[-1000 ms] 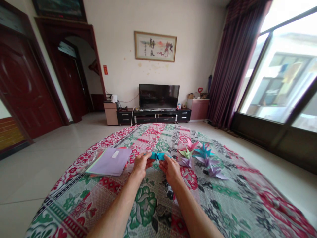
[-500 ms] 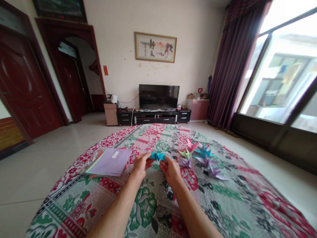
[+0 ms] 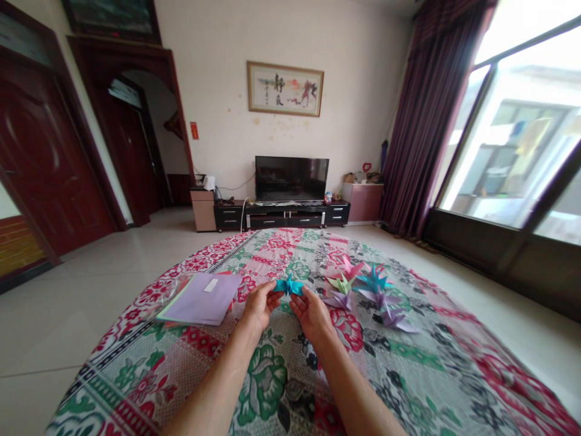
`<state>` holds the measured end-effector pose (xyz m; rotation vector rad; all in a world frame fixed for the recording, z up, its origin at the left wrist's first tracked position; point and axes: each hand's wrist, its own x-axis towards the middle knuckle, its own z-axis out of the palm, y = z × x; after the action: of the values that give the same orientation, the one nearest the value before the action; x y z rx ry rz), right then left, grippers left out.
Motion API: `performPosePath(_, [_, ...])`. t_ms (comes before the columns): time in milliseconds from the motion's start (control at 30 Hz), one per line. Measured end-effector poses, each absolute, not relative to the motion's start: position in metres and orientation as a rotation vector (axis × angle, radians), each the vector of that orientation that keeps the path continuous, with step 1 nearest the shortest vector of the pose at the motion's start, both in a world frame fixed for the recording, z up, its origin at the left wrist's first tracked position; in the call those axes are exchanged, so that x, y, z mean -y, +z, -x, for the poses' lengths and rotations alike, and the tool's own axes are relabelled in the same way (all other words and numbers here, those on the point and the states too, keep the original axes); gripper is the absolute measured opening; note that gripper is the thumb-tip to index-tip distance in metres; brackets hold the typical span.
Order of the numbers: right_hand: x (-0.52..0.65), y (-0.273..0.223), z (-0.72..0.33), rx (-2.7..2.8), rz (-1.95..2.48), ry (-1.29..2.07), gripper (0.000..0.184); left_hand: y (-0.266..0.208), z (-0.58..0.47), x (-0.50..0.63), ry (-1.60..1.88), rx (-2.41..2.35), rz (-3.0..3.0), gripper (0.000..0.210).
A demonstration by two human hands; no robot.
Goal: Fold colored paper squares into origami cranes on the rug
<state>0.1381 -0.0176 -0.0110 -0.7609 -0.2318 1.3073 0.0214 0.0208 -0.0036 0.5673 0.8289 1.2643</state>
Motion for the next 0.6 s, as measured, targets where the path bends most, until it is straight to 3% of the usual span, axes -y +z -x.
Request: performPosePath(600, [0.0132, -0.0158, -0.138, 0.158, 0.687, 1.319, 0.008, 0.0005, -0.0258, -0.0182, 1.304, -0.829, -0.502, 0.005])
